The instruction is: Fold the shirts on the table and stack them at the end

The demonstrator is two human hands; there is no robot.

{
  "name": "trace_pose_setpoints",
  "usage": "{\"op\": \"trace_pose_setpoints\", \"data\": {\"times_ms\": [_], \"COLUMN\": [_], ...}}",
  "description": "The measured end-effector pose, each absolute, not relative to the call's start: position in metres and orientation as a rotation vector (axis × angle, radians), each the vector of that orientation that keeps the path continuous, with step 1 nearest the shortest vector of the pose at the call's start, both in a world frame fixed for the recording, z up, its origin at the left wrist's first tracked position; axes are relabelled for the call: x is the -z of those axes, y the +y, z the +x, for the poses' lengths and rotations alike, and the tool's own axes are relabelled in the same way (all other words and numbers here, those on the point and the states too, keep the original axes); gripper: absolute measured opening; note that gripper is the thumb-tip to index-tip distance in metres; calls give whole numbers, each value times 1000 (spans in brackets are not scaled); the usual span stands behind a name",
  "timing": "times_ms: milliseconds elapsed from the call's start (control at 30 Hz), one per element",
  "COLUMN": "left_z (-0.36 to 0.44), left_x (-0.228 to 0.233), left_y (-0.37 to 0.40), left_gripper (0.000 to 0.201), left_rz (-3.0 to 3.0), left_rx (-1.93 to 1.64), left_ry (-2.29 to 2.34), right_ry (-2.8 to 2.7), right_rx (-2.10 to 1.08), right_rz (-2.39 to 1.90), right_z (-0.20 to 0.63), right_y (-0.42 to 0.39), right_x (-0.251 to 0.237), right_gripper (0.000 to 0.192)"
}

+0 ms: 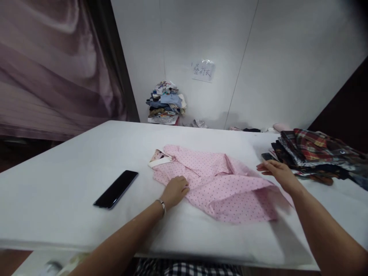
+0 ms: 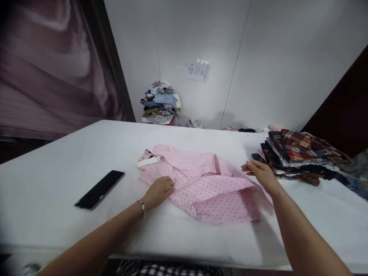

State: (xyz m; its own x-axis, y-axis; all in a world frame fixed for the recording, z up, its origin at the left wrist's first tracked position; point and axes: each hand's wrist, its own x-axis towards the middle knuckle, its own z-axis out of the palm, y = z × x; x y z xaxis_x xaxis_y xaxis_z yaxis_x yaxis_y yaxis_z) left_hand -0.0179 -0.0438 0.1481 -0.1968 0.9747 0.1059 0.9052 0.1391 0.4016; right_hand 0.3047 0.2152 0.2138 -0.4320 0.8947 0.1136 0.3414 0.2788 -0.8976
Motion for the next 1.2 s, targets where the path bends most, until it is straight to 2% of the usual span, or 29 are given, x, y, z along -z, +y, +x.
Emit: {"op": "trace_pose_setpoints", "data": {"times_ms": [200, 367, 467, 600, 667, 733, 833, 1000, 1200], "left_z": [-13, -30, -49, -68, -71, -71, -72, -80, -78], "left_x": [-154, -166, -163, -156, -155, -155, -155, -154, -167], "left_y": [-55, -75, -86, -86, -80, -72, -63, -59, -65], "left_gripper": [19, 26, 40, 60, 62, 58, 41, 14, 12], "left_rz": [1810, 1412, 1082, 783, 738, 786, 881, 951, 1002], "left_rx": [-501, -624, -758, -839, -814, -700, -551, -549, -627], "left_ry": [2271, 2560, 2717, 2694, 2685, 2716, 2733, 2694, 2704], "right_ry": [-2200, -2516, -2647, -2770, -2779, -2730, -2539, -2089, -1482], "right_rx": [-1243, -1184, -1124, -940, -904, -939, -999, -1012, -1229], "right_rz": [-1001, -772, -677, -703, -755, -767, -739, -768, -553], "right_z": [256, 172, 112, 39, 14, -1, -6, 22, 96], "right_y": [223, 185, 164, 143, 137, 137, 153, 208, 243], "right_x": [-215, -204, -199, -186, -180, -178, -191, -250, -318], "right_gripper": [40, 34, 41, 51, 35, 19, 28, 42, 42]}}
